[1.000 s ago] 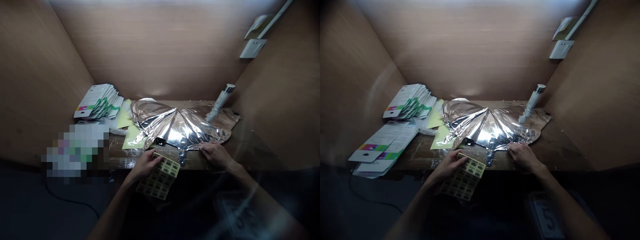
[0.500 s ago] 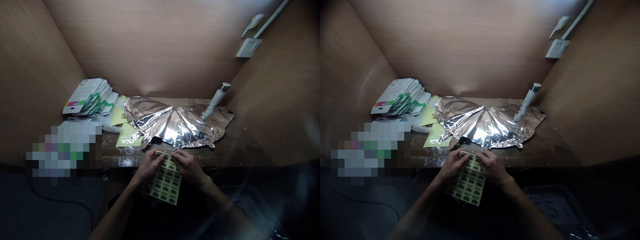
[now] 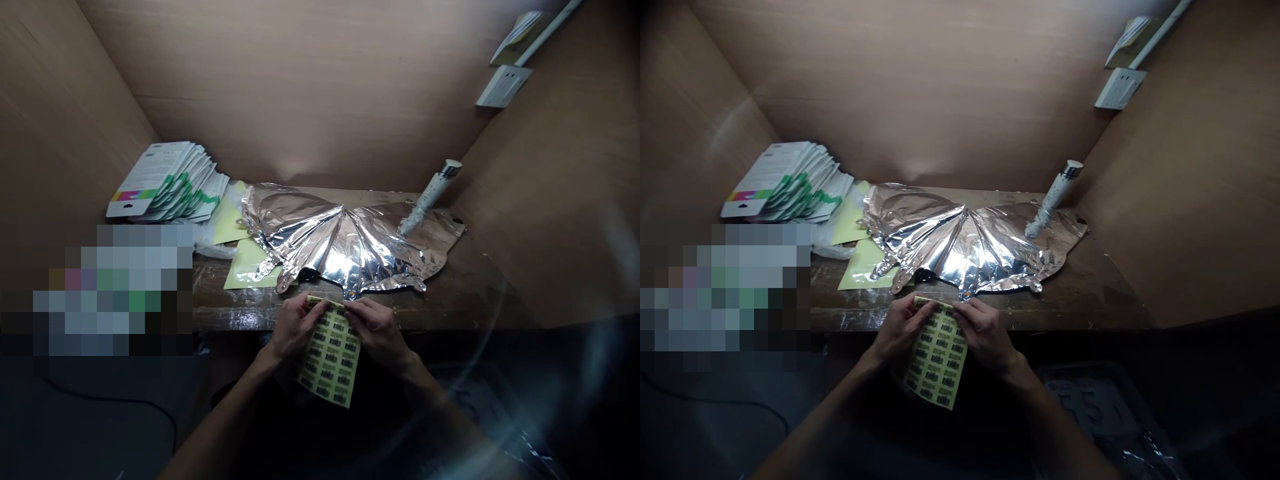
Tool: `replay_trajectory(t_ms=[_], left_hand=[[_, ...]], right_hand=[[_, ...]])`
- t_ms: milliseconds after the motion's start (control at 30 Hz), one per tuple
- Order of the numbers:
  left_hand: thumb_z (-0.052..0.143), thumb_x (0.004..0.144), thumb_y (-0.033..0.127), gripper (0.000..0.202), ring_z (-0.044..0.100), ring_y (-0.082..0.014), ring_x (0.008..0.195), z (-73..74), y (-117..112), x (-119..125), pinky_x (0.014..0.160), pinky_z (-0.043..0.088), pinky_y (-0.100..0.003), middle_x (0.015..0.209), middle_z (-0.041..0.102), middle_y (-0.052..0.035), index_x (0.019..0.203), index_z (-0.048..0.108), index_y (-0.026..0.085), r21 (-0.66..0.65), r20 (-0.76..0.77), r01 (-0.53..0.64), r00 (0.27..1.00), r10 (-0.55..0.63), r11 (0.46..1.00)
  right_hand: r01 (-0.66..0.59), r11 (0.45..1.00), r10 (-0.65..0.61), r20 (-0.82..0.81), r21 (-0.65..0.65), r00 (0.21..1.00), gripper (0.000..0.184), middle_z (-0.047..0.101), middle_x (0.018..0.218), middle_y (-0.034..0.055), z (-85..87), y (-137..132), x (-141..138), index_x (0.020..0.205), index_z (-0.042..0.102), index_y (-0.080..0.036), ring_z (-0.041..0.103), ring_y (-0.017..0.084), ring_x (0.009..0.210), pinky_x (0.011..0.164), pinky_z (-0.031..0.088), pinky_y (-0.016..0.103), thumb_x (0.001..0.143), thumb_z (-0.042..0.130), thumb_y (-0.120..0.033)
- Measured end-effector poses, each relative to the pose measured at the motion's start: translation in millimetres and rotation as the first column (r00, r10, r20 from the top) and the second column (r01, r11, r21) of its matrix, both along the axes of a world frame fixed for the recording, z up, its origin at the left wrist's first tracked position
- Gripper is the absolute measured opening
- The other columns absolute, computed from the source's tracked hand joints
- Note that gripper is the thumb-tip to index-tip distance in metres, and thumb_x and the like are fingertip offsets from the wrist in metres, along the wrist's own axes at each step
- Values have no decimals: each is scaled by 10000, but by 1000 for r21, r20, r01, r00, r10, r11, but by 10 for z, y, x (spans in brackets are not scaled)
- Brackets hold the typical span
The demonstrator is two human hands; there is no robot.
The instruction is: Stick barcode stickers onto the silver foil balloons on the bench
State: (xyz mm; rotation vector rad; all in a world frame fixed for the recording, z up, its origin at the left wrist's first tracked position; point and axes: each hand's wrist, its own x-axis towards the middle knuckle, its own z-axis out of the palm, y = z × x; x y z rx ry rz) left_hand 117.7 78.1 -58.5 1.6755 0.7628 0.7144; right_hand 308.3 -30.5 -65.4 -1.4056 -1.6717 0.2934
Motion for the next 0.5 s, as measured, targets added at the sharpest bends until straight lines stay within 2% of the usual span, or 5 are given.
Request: replay_trajectory(t_ms=[167, 267, 367, 433, 500], left_hand=[[612, 928, 452, 376, 474, -111, 596, -12, 151, 45, 534, 380, -211, 666, 540, -6, 721, 549, 145, 116, -33, 23, 999, -19, 993], [607, 928, 466, 365, 507, -123, 607, -41, 198, 65, 550, 406, -222, 692, 572, -17, 764, 568, 143, 41, 5, 48, 999, -49, 998], [598, 930, 484, 368, 546, -136, 620, -74, 213, 65, 567, 425, -235, 713, 590, -21, 796, 567, 143, -26, 29, 74, 997, -73, 997], [593, 932, 485, 370, 540, -136, 611, -93, 214, 62, 563, 419, -237, 699, 583, -16, 786, 565, 146, -17, 11, 79, 997, -79, 997], [584, 935, 477, 373, 525, -136, 601, -109, 209, 64, 551, 402, -238, 685, 583, -18, 763, 573, 147, 32, -37, 74, 997, -73, 997]], right_hand=[[43, 991, -55, 93, 127, 994, 275, 665, 1008, 66, -41, 16, -31, 1231, 667, -223, 651, 155, 872, 754, 552, 273, 987, 561, -153], [10, 981, -54, 224, 195, 973, 351, 660, 1096, 98, -84, 21, -37, 1301, 622, -205, 644, 183, 960, 818, 556, 310, 974, 541, -107], [7, 971, -85, 316, 241, 945, 335, 662, 1132, 114, -126, 20, -74, 1252, 644, -190, 625, 218, 999, 853, 542, 363, 941, 571, -90], [44, 967, -121, 304, 249, 945, 253, 670, 1092, 106, -119, 15, -108, 1145, 682, -195, 609, 230, 986, 867, 523, 396, 929, 589, -103], [136, 961, -176, 156, 240, 972, 141, 669, 1018, 92, -61, 20, -101, 1027, 688, -190, 603, 224, 957, 865, 510, 397, 939, 591, -141]])
